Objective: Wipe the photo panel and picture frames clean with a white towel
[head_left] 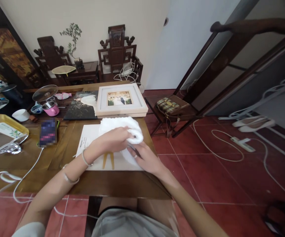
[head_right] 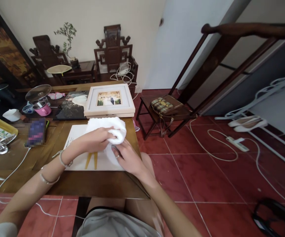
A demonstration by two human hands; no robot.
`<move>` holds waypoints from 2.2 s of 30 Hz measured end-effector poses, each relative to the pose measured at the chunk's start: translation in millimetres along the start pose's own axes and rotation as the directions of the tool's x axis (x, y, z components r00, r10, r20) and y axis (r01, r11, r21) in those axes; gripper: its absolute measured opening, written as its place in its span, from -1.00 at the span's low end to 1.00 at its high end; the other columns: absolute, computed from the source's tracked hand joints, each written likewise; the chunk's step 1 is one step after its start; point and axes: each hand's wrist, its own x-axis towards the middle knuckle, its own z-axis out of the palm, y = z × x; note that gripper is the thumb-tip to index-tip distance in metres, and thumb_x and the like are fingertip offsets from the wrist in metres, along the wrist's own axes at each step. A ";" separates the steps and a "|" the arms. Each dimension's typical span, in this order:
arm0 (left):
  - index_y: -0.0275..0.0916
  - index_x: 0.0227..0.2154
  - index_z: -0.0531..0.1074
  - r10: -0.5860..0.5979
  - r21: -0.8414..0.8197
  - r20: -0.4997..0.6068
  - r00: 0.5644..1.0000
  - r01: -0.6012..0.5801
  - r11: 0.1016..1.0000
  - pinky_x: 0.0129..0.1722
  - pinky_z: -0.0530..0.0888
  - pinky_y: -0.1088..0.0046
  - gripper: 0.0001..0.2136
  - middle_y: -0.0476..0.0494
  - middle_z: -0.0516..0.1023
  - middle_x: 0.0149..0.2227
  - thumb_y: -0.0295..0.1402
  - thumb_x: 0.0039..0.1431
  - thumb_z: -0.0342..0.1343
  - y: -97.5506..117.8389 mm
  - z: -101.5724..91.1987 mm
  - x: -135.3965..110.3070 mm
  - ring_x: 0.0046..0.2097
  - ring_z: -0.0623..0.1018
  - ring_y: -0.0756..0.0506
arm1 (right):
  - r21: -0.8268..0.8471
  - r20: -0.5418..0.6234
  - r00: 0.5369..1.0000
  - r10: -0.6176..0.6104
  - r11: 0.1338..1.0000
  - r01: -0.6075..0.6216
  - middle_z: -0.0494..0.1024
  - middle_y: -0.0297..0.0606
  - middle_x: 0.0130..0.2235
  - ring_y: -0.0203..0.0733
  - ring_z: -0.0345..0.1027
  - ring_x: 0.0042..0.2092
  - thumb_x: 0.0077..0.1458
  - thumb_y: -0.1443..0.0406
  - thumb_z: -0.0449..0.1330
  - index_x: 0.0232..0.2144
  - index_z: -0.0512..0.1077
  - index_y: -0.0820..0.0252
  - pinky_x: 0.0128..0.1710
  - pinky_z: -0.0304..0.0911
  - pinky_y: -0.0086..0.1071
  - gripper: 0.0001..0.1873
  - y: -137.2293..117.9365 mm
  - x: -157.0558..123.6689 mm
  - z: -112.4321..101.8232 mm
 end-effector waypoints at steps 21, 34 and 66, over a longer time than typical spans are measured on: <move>-0.30 -0.24 0.58 -0.196 0.213 0.129 0.972 0.166 0.963 0.18 0.17 -0.29 -0.82 -0.39 0.00 0.36 -0.41 0.13 0.14 96.6 61.2 -101.2 0.33 -0.01 -0.58 | 0.013 0.006 1.000 -0.018 1.000 0.018 0.32 -0.08 0.24 -0.04 0.08 0.31 0.26 0.31 0.00 0.19 0.29 0.09 0.28 0.00 0.12 -0.54 6.3 -3.6 4.9; -0.32 -0.01 0.44 -0.258 0.083 -0.140 0.956 0.270 0.959 0.23 0.16 -0.15 -0.66 -0.35 0.16 0.31 -0.59 0.17 -0.01 -18.3 36.8 -40.8 0.36 0.03 -0.38 | -0.005 0.034 0.999 -0.001 1.000 0.002 0.29 -0.07 0.26 -0.07 0.04 0.32 0.27 0.30 -0.01 0.19 0.28 0.16 0.31 -0.04 0.06 -0.55 6.8 -4.7 4.5; -0.28 -0.04 0.41 -0.280 0.098 -0.054 0.958 0.284 0.954 0.21 0.24 -0.07 -0.73 -0.33 0.12 0.33 -0.56 0.29 -0.09 -35.8 28.5 -46.9 0.36 0.05 -0.34 | -0.024 0.035 0.999 0.001 1.000 0.000 0.24 -0.06 0.28 -0.06 0.03 0.33 0.28 0.28 -0.02 0.24 0.22 0.16 0.31 -0.04 0.07 -0.51 6.7 -4.8 4.4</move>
